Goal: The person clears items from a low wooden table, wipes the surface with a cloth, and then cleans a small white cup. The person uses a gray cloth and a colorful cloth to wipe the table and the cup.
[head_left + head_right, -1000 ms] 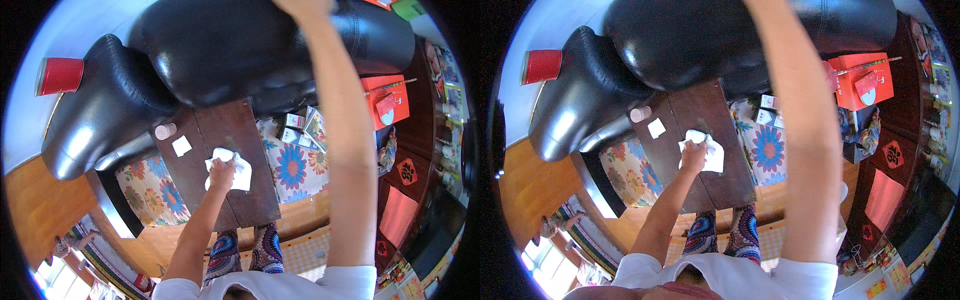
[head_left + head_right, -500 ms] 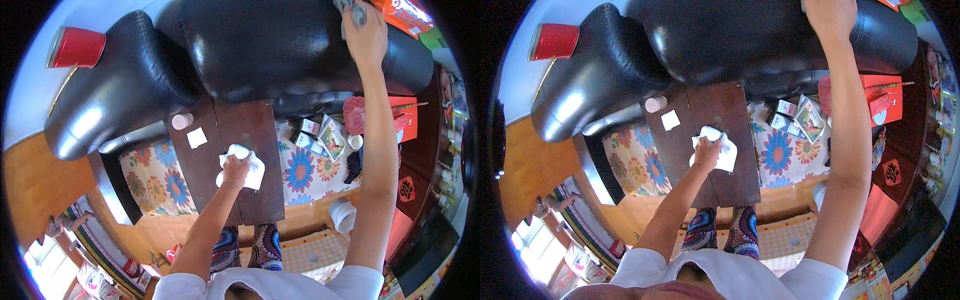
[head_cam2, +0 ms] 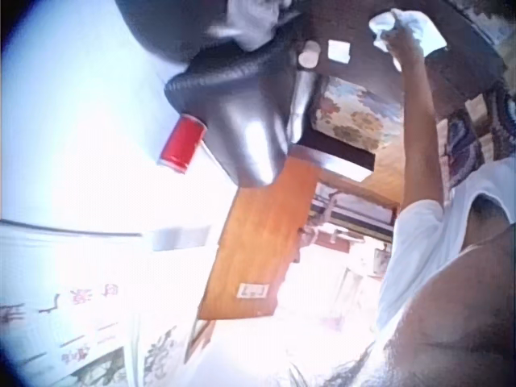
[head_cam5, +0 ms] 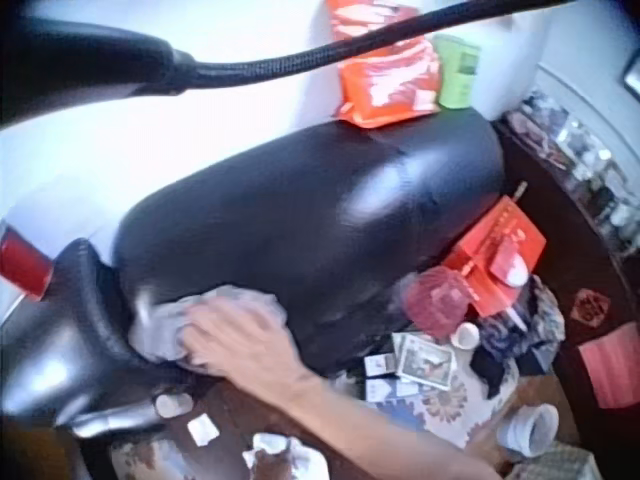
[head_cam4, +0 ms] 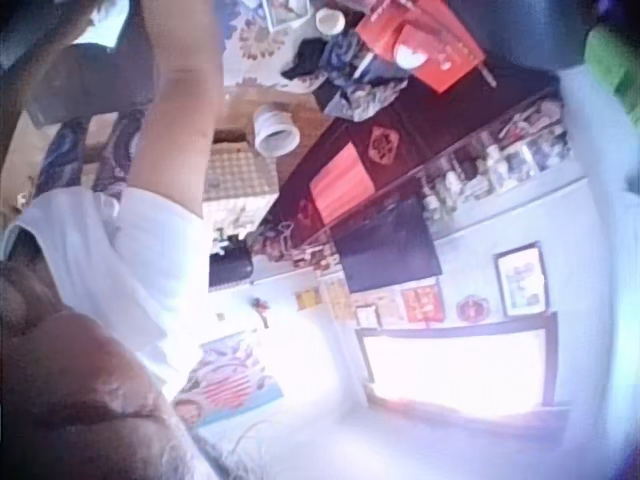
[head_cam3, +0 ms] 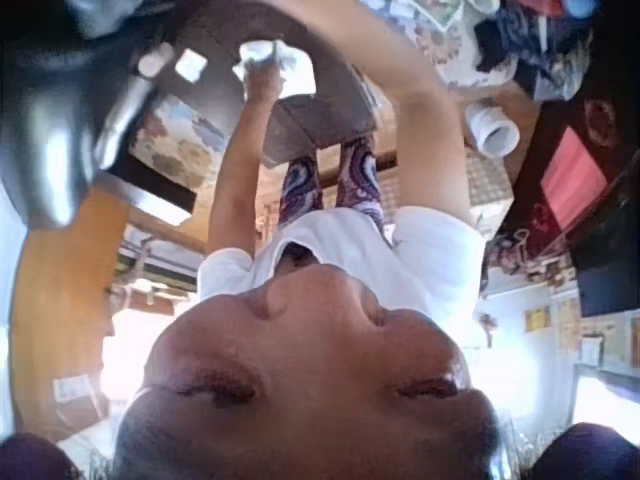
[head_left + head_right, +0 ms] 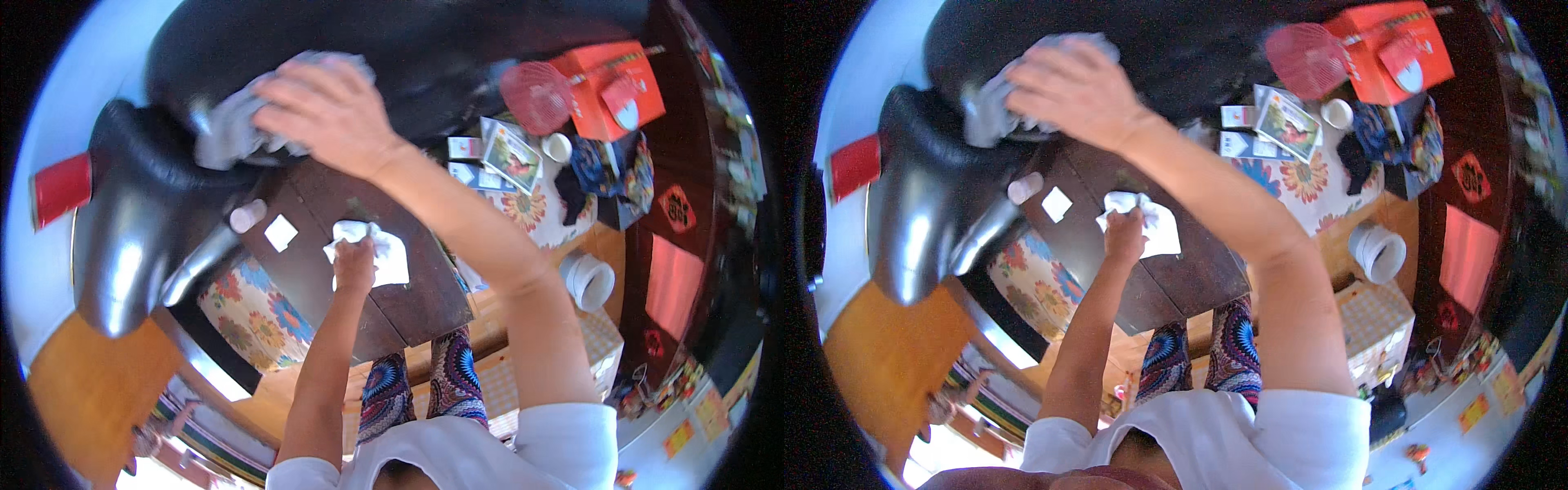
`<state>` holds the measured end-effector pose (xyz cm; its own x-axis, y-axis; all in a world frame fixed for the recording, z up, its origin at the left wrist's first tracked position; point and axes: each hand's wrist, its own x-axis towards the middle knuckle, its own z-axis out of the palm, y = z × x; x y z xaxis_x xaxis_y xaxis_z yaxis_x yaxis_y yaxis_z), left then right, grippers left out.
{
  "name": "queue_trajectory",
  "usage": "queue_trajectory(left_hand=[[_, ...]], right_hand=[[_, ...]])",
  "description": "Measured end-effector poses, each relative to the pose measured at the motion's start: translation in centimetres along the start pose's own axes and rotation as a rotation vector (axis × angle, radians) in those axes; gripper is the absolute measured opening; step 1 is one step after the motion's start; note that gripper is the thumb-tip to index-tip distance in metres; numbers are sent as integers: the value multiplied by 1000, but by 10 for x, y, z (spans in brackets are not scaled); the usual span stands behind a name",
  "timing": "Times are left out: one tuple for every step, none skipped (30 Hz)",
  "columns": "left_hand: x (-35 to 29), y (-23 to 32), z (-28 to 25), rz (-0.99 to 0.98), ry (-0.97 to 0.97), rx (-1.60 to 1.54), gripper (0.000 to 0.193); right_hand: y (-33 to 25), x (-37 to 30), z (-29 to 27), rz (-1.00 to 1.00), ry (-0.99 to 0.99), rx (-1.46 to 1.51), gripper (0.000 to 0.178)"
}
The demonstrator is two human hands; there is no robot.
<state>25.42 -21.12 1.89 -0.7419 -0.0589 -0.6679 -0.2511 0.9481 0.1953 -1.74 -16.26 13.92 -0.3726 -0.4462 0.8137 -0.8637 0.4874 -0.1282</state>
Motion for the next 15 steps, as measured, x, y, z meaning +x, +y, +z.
queue_trajectory(left_hand=[[0, 0, 2, 6, 13, -4, 44], [2, 3, 2, 24, 22, -8, 46], [3, 3, 1, 36, 29, -8, 48], [1, 0, 3, 35, 36, -7, 51], [-2, -2, 6, 55, 82, 12, 51], [0, 4, 0, 5, -25, 29, 49], [3, 3, 4, 46, -21, 32, 50], [7, -1, 10, 76, -18, 26, 51], [9, -4, 14, 116, 3, 18, 53], [11, -14, 25, 235, 128, 91, 53], [15, -28, 39, 239, 148, 87, 53], [19, -37, 49, 240, 172, 78, 52], [16, -32, 41, 279, 152, -7, 53], [14, -33, 40, 250, 162, -30, 53], [13, -28, 34, 205, 133, -41, 52]], right_hand=[[23, -17, -13, 87, -6, 20, 38], [47, -25, -26, 129, 16, -15, 42], [63, -26, -34, 232, 56, -11, 46], [69, -19, -43, 335, 101, 4, 51], [67, -12, -48, 377, 200, -91, 44], [62, -2, -49, 415, 303, -195, 39], [58, -22, -23, 588, 289, -77, 63], [38, -27, -8, 672, 369, -76, 68], [21, -32, 8, 732, 446, -78, 65], [1, -43, 22, 750, 421, -35, 62], [-21, -53, 26, 738, 352, 28, 62], [-39, -68, 25, 718, 246, 114, 65], [-47, -85, 4, 727, 143, 237, 60], [-50, -106, -7, 701, 55, 297, 62], [-54, -129, -20, 727, -10, 373, 60]])
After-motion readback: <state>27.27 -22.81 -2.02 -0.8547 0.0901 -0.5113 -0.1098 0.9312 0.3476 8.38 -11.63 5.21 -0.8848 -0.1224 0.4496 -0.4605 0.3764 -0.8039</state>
